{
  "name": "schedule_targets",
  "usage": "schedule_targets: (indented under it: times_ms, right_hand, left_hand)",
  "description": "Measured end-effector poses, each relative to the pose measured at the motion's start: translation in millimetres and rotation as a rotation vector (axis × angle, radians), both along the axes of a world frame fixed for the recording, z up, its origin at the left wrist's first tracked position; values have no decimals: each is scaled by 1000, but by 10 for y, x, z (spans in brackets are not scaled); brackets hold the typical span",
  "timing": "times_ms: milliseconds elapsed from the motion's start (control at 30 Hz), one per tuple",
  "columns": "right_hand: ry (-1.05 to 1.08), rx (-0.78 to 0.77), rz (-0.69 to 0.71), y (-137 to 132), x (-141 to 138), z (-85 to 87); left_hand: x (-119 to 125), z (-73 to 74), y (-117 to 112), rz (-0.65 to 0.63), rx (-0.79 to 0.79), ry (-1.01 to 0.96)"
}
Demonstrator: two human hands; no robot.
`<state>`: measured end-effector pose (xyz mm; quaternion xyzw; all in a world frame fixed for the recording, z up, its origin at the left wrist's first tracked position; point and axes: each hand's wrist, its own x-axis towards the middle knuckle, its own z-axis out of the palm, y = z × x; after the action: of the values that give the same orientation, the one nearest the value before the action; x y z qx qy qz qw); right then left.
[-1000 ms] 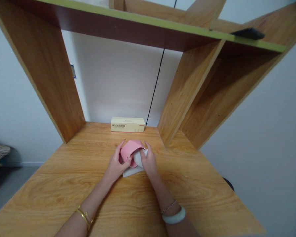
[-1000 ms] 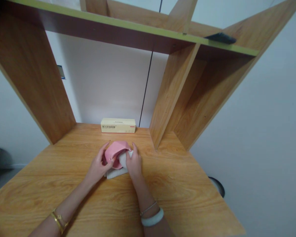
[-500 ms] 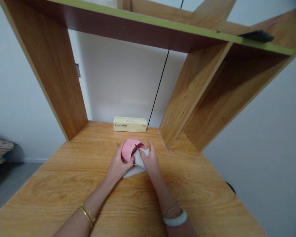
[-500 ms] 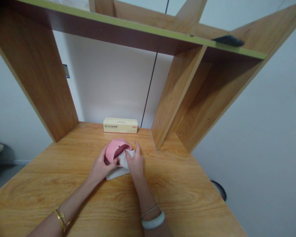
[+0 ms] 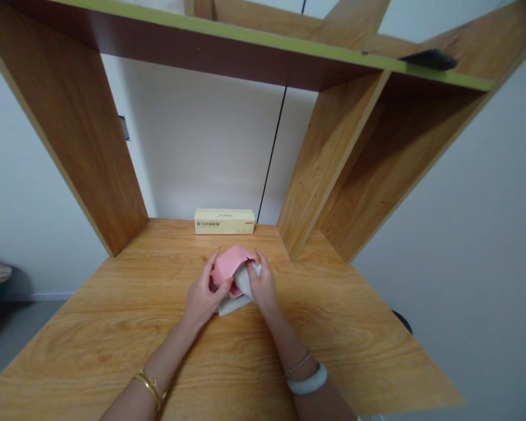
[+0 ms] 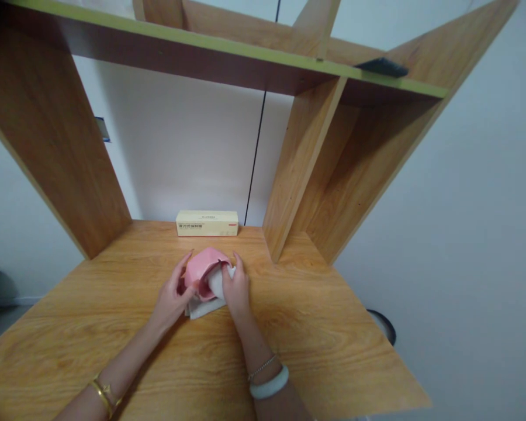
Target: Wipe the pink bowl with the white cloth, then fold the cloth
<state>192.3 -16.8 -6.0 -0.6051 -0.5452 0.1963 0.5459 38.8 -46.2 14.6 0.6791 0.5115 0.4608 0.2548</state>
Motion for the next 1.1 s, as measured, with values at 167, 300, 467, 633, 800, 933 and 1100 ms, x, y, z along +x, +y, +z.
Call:
schedule_targets:
  times_ms: [167, 300, 467, 633, 800, 933, 1100]
  right_hand:
    - [224, -31, 39, -3, -61, 42]
    - [164, -32, 58, -21, -82, 63]
    - [-119, -74, -43, -86, -41, 138]
    - [-289, -27, -83, -133, 22, 229]
    - [-308, -2, -59, -106, 76, 176]
    - [-202, -37, 26, -62, 71, 93]
    - [35, 1, 1, -14, -4, 23]
  left_hand:
    - [71, -77, 0, -23, -12, 16]
    - [110, -132, 19, -10, -8, -23]
    - [58, -68, 29, 90, -22, 54]
    - [23, 38, 2, 138, -61, 174]
    - [8, 60, -26, 69, -51, 224]
    - [-22, 43, -29, 18, 2, 246]
    - [-24, 41, -13, 20, -12, 156]
